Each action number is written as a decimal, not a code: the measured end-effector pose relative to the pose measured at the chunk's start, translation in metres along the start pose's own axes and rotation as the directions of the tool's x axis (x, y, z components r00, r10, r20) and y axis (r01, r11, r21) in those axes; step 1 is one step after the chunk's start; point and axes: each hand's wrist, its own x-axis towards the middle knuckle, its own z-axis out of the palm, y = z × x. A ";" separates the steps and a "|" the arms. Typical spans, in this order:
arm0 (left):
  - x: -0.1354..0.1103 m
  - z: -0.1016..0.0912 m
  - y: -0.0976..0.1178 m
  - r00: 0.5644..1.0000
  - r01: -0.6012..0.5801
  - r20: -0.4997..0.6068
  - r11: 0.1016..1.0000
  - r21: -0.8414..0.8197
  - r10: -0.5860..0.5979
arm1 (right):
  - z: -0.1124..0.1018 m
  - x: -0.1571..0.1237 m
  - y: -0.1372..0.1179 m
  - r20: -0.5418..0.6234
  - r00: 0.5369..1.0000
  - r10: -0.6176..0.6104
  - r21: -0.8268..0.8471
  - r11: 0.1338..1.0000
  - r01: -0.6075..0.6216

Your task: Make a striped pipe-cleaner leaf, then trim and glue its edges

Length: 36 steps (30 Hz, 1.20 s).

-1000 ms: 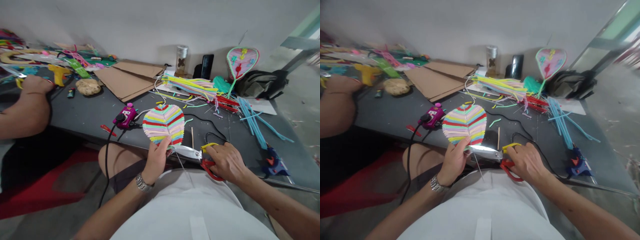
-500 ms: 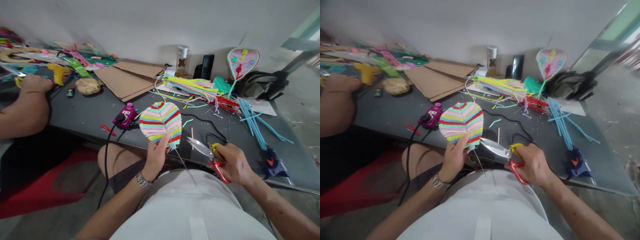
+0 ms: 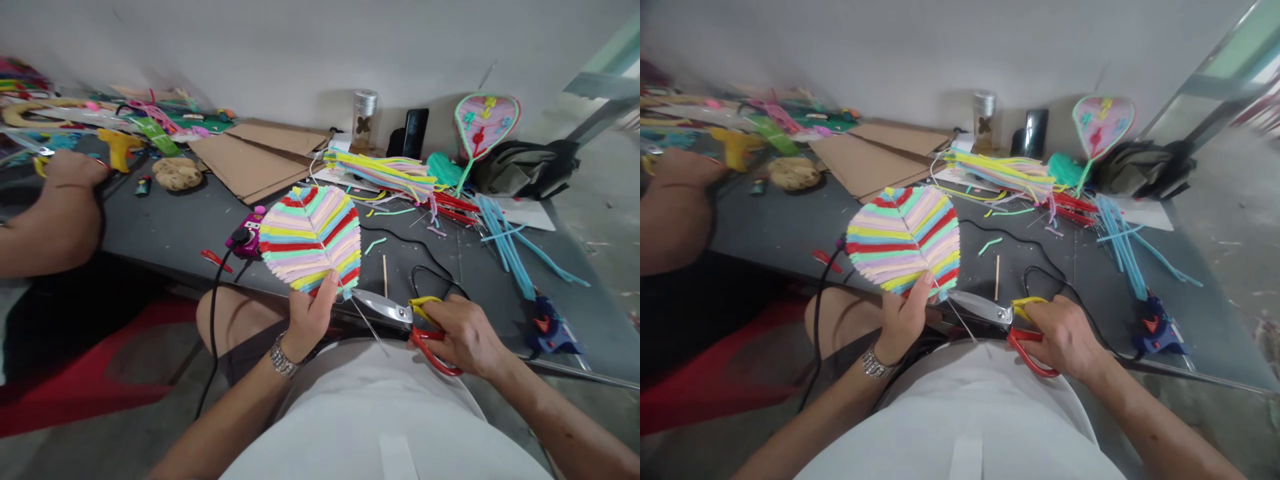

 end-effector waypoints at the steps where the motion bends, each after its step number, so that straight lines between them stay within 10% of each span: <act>1: 0.000 -0.001 -0.001 1.000 -0.003 -0.001 1.000 0.003 0.003 | 0.000 0.000 0.000 0.005 1.000 0.001 0.001 1.000 -0.001; 16: 0.000 0.009 0.016 0.954 -0.235 0.215 0.967 0.097 0.210 | 0.002 0.003 0.001 -0.085 0.990 -0.111 -0.056 0.993 0.106; 36: -0.018 0.037 0.036 0.934 0.314 0.265 0.902 -0.297 -0.238 | 0.046 0.000 0.005 -0.345 0.935 -0.080 0.032 0.995 0.097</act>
